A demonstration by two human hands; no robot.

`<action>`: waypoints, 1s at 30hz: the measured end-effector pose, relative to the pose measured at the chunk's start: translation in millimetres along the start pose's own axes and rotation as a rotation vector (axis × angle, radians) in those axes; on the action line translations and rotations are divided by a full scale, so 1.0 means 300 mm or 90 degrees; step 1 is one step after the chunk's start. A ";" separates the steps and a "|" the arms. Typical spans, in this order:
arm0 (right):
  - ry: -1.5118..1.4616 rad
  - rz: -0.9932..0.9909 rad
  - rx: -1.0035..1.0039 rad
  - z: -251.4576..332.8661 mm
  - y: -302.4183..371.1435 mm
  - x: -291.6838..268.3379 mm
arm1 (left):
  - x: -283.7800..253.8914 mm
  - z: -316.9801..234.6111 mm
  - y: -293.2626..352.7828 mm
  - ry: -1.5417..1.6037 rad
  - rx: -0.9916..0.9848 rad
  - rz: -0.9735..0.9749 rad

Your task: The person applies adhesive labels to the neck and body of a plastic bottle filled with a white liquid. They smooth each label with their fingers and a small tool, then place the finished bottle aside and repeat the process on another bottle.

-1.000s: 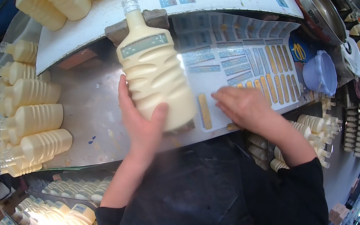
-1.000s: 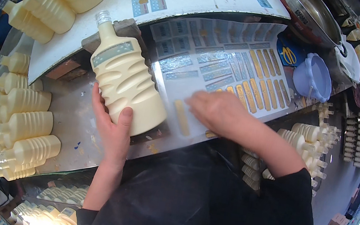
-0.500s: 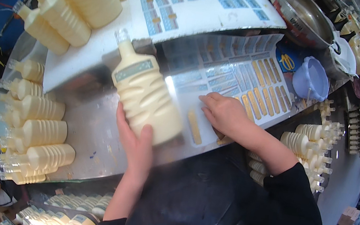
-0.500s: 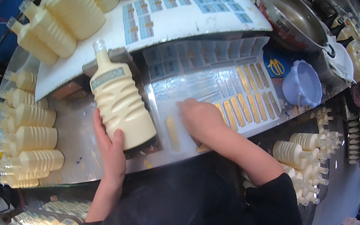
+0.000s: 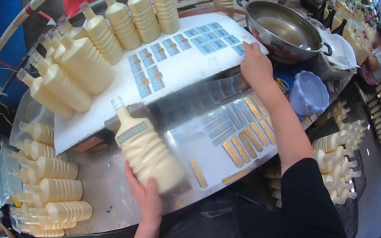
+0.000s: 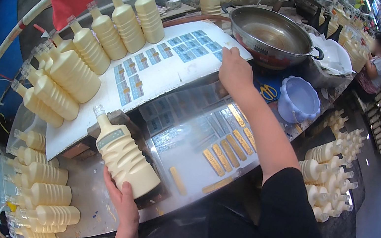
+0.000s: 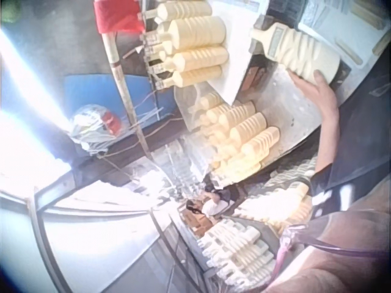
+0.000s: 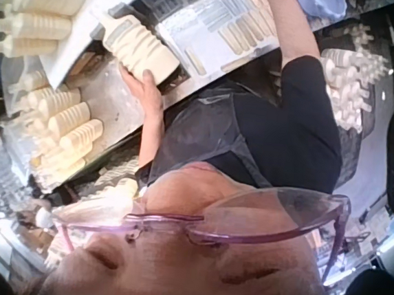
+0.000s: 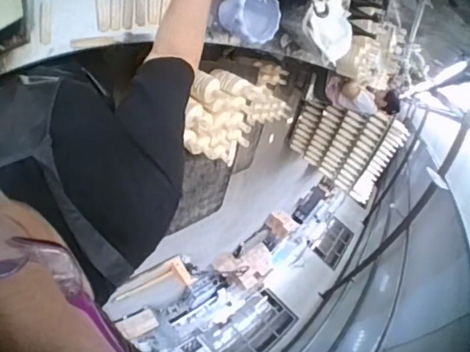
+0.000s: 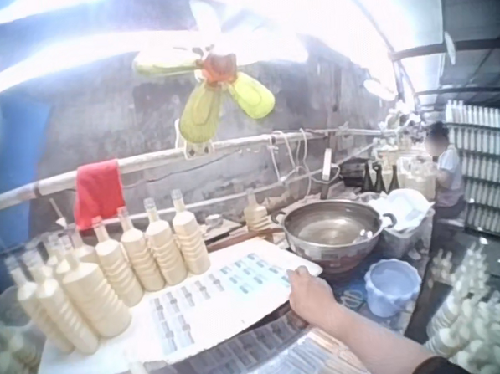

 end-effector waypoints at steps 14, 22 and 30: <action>-0.054 0.017 -0.321 -0.011 0.061 -0.004 | -0.013 0.039 0.014 0.008 0.022 -0.036; -0.538 0.423 0.025 0.369 0.338 0.045 | -0.079 0.050 0.064 -0.041 -0.007 -0.055; -0.387 0.177 -0.718 0.812 0.710 -0.139 | -0.080 0.024 0.028 0.242 -0.090 0.033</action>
Point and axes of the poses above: each hand's wrist, its own y-axis away from the middle knuckle, its own x-axis out of the palm, z = x × y, the point moved 7 cm from there along -y, towards the middle knuckle, and after that the axes turned 11 degrees about -y, right-handed, at the moved point
